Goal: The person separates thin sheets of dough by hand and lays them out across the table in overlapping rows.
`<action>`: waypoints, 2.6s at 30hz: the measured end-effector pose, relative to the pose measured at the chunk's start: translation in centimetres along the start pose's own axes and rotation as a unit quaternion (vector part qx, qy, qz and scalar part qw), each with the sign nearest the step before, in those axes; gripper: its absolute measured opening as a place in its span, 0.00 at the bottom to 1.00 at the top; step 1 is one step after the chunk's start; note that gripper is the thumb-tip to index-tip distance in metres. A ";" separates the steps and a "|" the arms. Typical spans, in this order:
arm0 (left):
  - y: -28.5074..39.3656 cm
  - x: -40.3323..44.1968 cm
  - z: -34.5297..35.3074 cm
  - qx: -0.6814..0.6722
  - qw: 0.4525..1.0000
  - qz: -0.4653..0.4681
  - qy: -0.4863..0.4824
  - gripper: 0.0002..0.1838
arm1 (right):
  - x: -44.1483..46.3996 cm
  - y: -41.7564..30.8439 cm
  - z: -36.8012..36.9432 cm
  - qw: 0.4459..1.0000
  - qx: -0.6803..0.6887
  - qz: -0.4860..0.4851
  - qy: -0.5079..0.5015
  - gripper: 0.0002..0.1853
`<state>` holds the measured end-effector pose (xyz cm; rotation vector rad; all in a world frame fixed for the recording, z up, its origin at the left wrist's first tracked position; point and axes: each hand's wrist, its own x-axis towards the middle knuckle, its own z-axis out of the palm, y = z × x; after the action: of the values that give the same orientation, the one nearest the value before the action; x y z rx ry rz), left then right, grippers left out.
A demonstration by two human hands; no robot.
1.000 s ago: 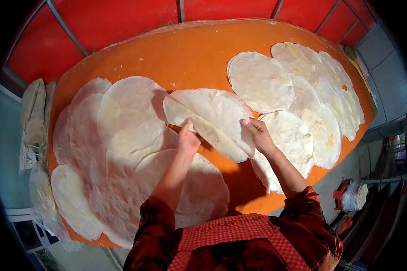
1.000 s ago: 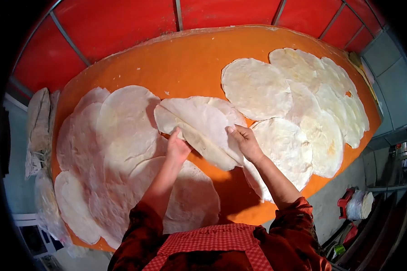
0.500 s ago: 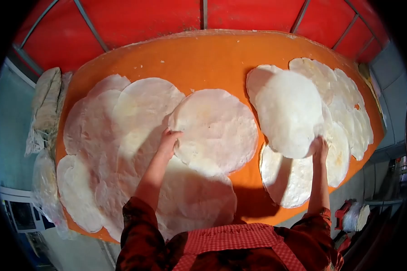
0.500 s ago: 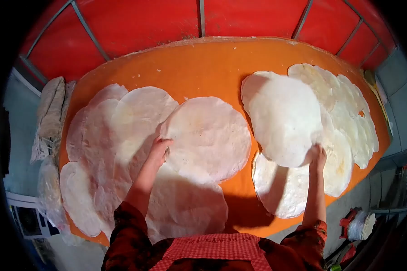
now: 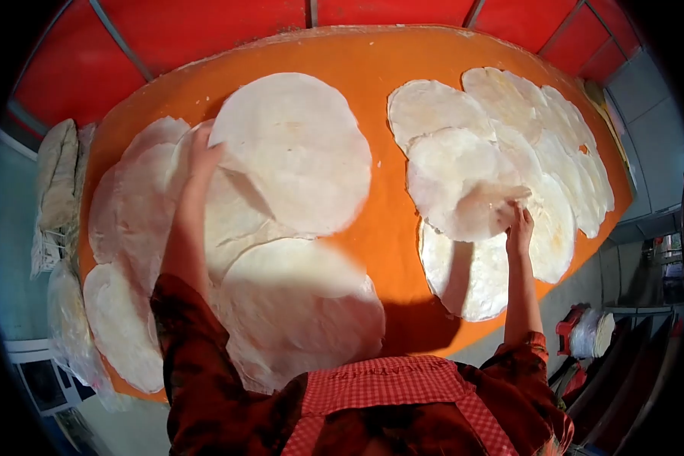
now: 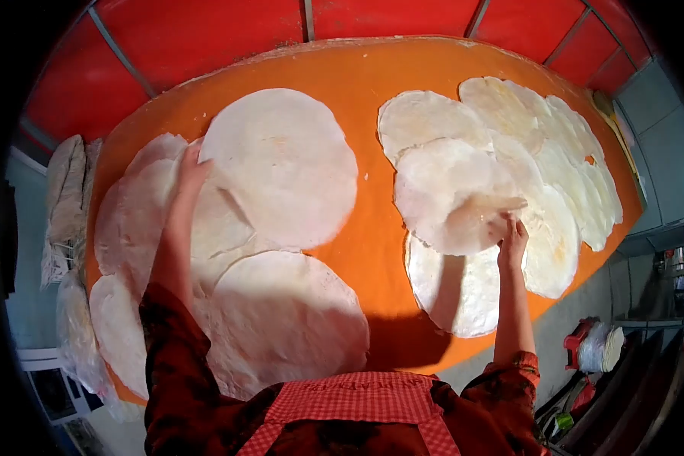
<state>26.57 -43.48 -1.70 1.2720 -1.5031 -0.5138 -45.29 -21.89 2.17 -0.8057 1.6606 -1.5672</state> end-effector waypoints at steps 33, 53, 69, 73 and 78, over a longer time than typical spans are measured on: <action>23.6 -49.8 -6.6 0.059 0.969 -0.214 0.105 0.09 | -27.0 5.0 16.7 0.665 -0.483 -0.447 -0.353 0.19; 39.2 -49.2 26.2 -0.319 0.840 -0.419 -0.130 0.16 | -19.2 2.8 -7.7 0.728 -0.483 -0.358 -0.330 0.21; 34.8 -40.2 37.2 -0.264 0.822 -0.496 -0.096 0.09 | -10.1 1.5 -10.4 0.966 -0.020 0.049 -0.253 0.03; 37.2 -39.3 40.2 -0.150 0.955 -0.246 -0.069 0.08 | -8.7 -2.8 -12.0 0.976 0.020 0.039 -0.213 0.02; 40.0 -37.5 31.0 -0.059 0.982 -0.170 -0.056 0.09 | -6.4 -7.3 -15.1 0.963 0.159 0.022 -0.214 0.01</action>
<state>-23.16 -5.23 4.24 1.4316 -1.3288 -0.8968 -54.40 -8.70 10.21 -0.8554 1.0767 -1.4534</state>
